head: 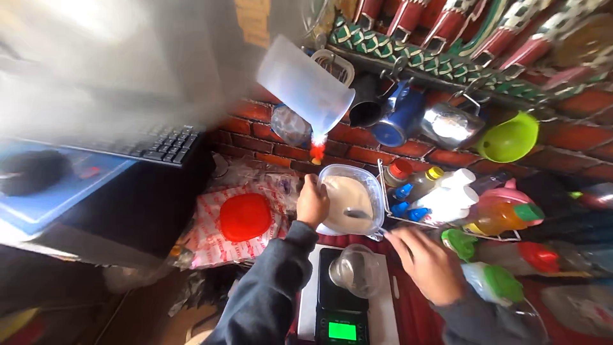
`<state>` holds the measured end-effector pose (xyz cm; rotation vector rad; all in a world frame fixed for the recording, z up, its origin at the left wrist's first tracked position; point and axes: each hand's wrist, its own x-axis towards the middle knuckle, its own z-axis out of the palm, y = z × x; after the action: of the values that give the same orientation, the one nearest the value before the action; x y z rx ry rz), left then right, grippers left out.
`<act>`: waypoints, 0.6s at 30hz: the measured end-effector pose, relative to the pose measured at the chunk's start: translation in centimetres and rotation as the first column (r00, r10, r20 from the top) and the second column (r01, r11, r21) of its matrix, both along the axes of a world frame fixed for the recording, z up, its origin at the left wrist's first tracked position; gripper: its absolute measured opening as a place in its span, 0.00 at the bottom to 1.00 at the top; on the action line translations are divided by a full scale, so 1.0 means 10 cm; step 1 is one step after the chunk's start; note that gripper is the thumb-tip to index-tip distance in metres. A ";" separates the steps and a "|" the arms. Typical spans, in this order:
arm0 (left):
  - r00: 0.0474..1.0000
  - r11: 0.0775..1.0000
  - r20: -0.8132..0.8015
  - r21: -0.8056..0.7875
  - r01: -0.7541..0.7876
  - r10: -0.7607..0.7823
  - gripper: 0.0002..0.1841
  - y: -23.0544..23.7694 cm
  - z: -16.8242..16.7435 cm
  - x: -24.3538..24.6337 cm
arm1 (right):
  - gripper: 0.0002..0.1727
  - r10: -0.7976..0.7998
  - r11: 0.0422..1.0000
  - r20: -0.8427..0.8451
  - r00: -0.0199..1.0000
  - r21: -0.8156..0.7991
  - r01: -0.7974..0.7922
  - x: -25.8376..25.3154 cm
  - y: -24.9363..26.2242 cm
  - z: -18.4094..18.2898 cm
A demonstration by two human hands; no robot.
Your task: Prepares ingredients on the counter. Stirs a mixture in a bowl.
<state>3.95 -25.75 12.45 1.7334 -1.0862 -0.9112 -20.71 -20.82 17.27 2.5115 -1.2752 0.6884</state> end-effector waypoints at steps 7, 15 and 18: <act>1.000 0.999 -0.017 -0.039 -0.011 0.011 0.22 0.09 -0.03 0.00 | 0.18 0.026 0.586 -0.447 0.894 0.732 0.349 1.07 -0.72 0.33; 0.997 0.998 -0.081 -0.068 0.000 -0.006 0.23 0.06 -0.09 0.02 | 0.15 -0.097 0.671 -0.010 0.995 0.737 0.073 0.34 -0.65 0.25; 0.996 0.998 -0.087 -0.061 0.005 -0.010 0.23 0.07 -0.08 0.02 | 0.14 -0.124 0.711 0.050 0.991 0.702 0.054 0.21 -0.63 0.20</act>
<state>4.12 -25.08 11.67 1.6263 -1.0533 -0.9397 -18.66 -27.10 19.23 2.9734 -1.9848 0.3208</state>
